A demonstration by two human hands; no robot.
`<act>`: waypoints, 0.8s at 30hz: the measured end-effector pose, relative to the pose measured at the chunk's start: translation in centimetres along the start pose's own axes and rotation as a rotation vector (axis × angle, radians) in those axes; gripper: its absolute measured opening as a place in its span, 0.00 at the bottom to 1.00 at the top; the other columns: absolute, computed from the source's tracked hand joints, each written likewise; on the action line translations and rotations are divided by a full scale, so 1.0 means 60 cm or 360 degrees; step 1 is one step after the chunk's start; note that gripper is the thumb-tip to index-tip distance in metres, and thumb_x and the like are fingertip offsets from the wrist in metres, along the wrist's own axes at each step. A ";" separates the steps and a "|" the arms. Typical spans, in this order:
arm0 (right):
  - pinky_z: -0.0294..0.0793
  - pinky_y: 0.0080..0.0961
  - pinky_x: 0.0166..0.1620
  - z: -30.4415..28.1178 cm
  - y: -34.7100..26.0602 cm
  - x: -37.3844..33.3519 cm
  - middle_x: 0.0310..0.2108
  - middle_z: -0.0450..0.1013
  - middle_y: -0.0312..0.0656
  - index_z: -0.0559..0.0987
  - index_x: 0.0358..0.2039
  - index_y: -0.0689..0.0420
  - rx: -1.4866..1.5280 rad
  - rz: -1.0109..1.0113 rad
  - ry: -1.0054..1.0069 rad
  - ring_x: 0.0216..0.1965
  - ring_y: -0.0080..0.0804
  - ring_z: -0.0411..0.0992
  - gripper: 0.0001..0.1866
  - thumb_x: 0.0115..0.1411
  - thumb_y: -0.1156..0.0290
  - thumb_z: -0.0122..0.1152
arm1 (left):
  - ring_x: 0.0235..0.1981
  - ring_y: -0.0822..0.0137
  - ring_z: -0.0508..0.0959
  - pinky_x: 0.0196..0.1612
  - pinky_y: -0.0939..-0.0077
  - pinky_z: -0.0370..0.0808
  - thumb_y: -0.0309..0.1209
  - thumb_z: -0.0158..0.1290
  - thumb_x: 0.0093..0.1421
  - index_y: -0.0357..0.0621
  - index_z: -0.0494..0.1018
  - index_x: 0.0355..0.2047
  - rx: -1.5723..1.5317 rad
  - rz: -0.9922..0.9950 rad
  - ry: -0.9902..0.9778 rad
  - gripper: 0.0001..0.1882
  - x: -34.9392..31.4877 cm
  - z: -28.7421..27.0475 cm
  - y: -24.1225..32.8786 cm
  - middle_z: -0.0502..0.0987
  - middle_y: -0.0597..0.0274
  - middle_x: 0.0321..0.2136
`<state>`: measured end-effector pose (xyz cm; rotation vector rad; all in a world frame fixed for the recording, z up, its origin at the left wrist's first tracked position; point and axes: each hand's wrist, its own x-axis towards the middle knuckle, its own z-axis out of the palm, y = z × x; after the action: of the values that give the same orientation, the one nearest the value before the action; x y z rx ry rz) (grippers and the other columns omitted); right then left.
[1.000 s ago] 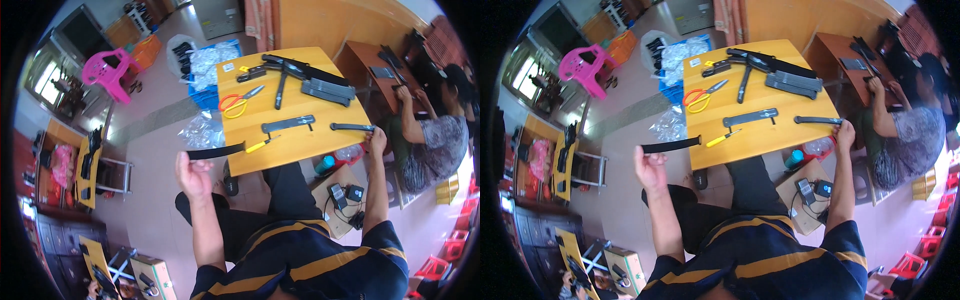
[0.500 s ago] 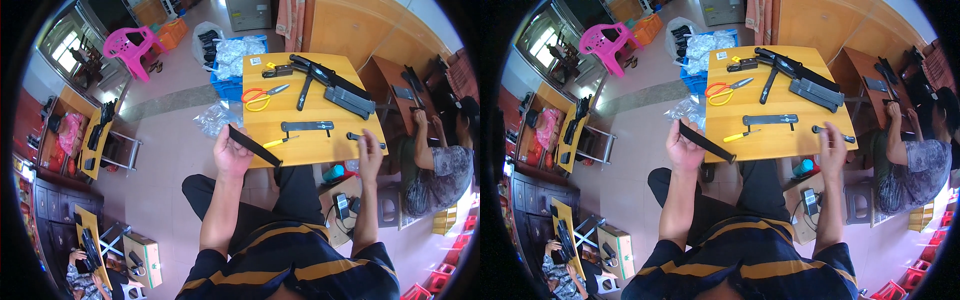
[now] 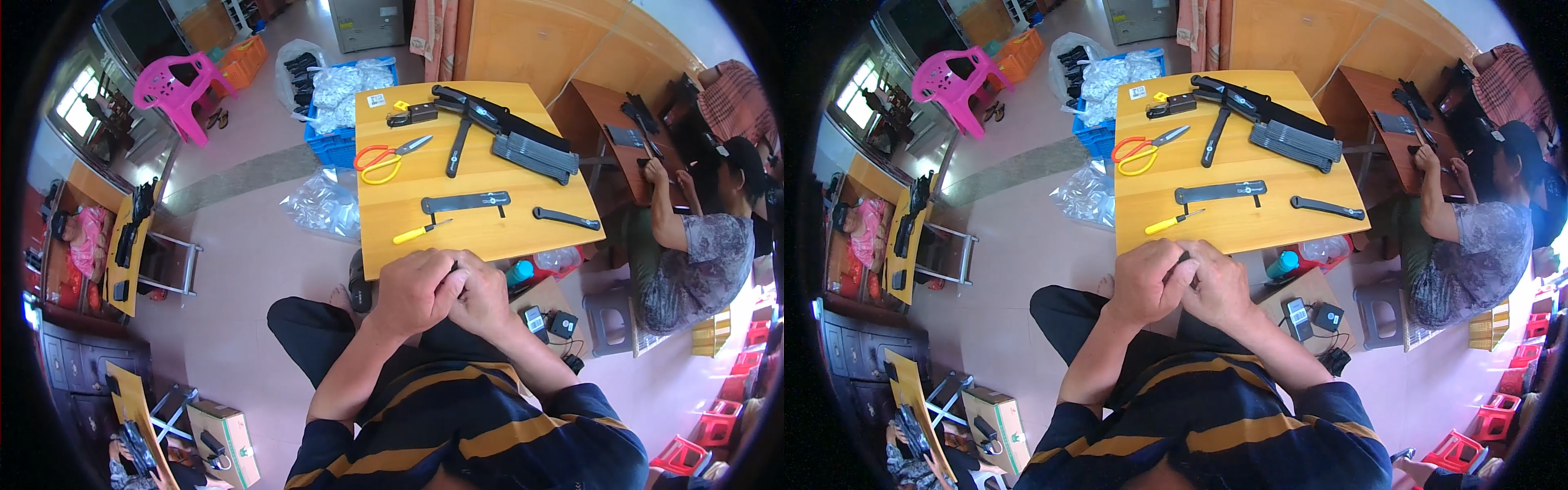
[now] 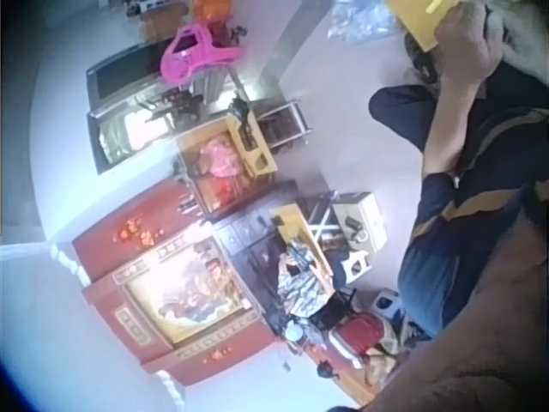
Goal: Assembling plastic and metal components for zipper manufacturing on a workbench.
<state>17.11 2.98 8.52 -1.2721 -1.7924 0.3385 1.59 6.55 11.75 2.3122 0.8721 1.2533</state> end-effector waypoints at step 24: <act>0.70 0.14 0.32 -0.059 0.152 -0.065 0.31 0.76 0.28 0.83 0.47 0.57 0.0883 0.1013 0.0567 0.29 0.14 0.71 0.09 0.69 0.69 0.67 | 0.38 0.46 0.82 0.41 0.52 0.80 0.35 0.63 0.58 0.40 0.78 0.38 0.0752 -0.0641 -0.0242 0.13 -0.074 0.056 -0.243 0.78 0.50 0.35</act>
<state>25.89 2.71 2.66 -1.3510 -0.8697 0.8377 -2.42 14.27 -1.20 2.3514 1.6169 0.7483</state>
